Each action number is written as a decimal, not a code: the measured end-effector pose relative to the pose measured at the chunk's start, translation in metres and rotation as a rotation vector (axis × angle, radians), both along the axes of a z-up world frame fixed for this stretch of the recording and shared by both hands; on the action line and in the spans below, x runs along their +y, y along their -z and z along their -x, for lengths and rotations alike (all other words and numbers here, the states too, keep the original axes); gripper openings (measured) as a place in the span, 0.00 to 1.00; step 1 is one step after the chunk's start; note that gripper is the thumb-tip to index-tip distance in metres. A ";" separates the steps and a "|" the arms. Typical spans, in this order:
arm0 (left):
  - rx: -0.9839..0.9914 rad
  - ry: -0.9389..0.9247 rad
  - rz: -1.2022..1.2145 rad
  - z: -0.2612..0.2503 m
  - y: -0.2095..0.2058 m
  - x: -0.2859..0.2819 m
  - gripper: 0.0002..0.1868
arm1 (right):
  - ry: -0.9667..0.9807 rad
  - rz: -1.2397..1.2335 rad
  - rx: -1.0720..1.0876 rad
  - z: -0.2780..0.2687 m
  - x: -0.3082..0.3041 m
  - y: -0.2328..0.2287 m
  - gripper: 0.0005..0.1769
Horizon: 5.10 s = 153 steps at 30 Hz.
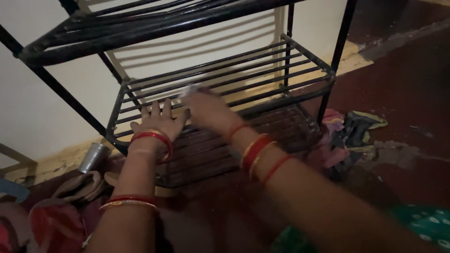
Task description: The person wipes the metal bars and shelves of a black shoe rack using a cloth. They clean multiple sections of the rack, including the lower shelves and side supports, while seated on the floor.
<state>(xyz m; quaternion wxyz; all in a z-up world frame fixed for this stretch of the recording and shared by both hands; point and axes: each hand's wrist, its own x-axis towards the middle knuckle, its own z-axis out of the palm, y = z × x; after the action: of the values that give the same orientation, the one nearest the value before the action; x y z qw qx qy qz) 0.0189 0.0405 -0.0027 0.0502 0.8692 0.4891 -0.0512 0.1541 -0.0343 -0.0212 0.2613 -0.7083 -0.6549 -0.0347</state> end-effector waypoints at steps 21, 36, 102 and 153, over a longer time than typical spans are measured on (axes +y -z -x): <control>-0.075 0.052 -0.125 0.006 0.003 -0.008 0.37 | -0.188 -0.129 0.107 0.008 0.009 0.015 0.22; -0.063 0.049 -0.102 0.005 0.002 -0.004 0.38 | 0.162 0.094 -0.094 -0.078 0.001 0.006 0.34; -0.538 0.776 -0.541 -0.241 0.039 -0.218 0.28 | 0.537 -0.687 0.421 -0.187 -0.225 0.137 0.40; -0.375 0.954 -0.831 -0.295 0.047 -0.210 0.34 | 0.452 -0.579 0.456 -0.226 -0.221 0.176 0.50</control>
<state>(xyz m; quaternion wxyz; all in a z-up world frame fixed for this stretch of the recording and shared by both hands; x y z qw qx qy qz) 0.3143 -0.1694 -0.0495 -0.2335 0.9318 0.0121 0.2776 0.3805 -0.2549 -0.1971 0.5731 -0.7210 -0.3718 -0.1158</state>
